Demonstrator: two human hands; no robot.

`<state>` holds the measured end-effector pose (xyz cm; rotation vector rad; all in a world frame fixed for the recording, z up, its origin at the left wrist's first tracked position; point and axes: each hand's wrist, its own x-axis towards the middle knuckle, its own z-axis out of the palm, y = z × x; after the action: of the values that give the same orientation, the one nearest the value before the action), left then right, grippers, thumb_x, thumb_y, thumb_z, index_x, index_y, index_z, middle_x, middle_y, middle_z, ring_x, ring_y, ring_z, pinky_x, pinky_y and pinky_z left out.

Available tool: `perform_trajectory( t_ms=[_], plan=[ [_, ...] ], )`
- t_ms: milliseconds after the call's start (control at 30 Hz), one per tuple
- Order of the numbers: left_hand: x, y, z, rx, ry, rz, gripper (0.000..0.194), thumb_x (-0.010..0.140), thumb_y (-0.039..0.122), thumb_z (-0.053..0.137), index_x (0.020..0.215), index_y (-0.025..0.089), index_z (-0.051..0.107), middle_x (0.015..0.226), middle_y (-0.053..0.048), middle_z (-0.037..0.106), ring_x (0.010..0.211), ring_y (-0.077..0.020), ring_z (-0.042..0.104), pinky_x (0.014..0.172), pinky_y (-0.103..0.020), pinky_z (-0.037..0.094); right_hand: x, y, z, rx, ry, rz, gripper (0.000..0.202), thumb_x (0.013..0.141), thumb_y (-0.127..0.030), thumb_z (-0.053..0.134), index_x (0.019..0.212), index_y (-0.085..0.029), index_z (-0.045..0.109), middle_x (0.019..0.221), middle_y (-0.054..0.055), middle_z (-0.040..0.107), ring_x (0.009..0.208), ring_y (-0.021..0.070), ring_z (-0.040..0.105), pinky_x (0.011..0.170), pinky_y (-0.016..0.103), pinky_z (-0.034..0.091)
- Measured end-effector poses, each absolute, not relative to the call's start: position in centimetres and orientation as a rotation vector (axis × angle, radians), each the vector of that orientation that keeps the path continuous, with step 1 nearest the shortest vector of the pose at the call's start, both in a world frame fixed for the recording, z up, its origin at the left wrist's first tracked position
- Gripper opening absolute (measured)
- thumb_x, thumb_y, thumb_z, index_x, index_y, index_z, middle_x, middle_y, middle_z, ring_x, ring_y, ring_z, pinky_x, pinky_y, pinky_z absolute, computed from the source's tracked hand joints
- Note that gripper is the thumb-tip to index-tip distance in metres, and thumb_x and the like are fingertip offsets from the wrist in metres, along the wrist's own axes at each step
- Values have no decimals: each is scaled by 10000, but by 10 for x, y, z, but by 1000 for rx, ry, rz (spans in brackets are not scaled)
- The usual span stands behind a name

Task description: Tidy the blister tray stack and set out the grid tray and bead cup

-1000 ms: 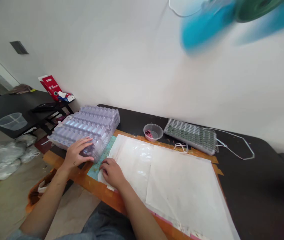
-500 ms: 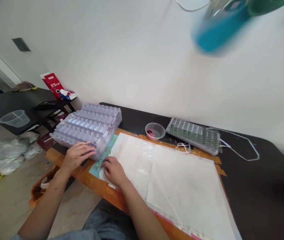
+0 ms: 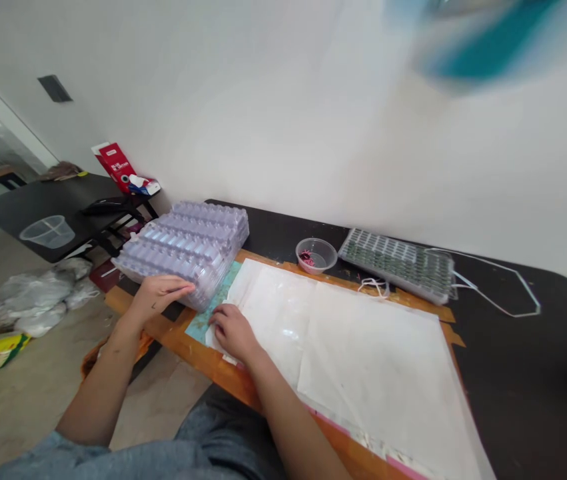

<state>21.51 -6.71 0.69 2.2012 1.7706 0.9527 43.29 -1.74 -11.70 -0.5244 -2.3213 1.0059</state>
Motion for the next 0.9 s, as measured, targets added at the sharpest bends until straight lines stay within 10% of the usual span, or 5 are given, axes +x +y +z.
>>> perform_trajectory(
  t_ms=[200,900],
  plan=[
    [218,-58,0,1821,2009,1193,309,919,429,577,832,195,758,663,-2,720,609,-173,673,617,-274,545,433,-18,-119,-516,-2320,995,283,807,-31,552,988,-200,690,1160,84,616,1111,212,550,1002,379,447],
    [225,-77,-4,2494,1950,1059,183,949,200,544,972,209,725,913,-38,741,875,-185,654,804,-307,500,433,-18,-121,-507,-2327,967,290,800,-24,563,997,-198,686,1158,82,619,1106,213,553,996,375,456]
  ],
)
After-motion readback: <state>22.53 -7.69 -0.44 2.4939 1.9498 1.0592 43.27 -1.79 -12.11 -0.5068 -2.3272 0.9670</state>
